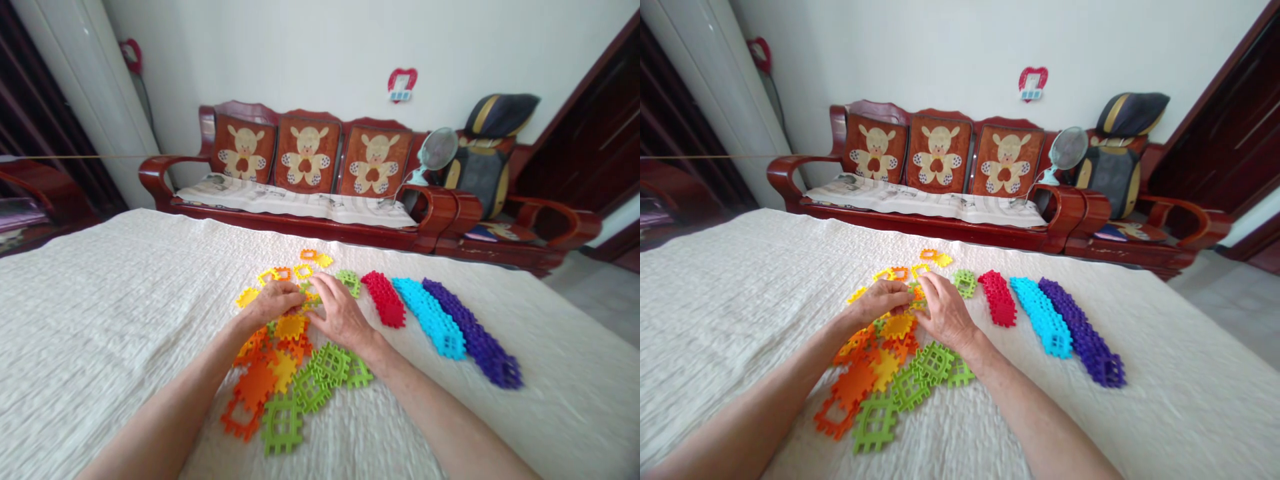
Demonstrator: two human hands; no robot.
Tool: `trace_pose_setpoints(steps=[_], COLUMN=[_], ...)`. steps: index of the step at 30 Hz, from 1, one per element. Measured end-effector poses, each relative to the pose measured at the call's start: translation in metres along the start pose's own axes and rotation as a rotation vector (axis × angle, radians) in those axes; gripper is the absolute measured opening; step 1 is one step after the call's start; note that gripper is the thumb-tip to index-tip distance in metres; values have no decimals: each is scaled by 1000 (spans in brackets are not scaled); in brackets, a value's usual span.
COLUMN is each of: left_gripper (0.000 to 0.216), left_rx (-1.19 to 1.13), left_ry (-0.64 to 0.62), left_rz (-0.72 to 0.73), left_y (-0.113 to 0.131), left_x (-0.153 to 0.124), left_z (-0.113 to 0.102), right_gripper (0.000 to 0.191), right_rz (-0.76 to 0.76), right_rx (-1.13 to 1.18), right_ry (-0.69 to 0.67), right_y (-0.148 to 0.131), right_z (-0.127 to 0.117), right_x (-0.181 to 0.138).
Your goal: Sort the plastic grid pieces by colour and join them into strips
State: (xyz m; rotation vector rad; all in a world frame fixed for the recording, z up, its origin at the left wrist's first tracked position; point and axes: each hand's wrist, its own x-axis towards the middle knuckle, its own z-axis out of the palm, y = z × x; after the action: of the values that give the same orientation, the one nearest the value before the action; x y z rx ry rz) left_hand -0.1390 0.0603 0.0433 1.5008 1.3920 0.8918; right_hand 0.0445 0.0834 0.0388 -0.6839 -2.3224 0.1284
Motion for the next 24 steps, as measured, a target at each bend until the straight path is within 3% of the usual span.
trace_pose_setpoints(steps=[4,10,13,18,24], left_gripper=[29,32,32,31,28], left_rx=[48,144,155,218,266], left_ry=[-34,164,182,165,200], left_rz=[-20,-24,-39,5,-50], left_y=[5,-1,-8,-12,-5], left_x=[-2,4,7,7,4], left_z=[-1,-18,-23,-23,-29], right_gripper=[56,45,40,43,51], right_rz=[33,289,360,369,282], right_rx=[-47,-316,-386,-443,-459], right_ry=[-41,-103,-152,-184,-183], right_y=[5,42,55,59,52], right_z=[0,-24,-31,-28,-24], right_x=[0,-2,-6,-12,-10])
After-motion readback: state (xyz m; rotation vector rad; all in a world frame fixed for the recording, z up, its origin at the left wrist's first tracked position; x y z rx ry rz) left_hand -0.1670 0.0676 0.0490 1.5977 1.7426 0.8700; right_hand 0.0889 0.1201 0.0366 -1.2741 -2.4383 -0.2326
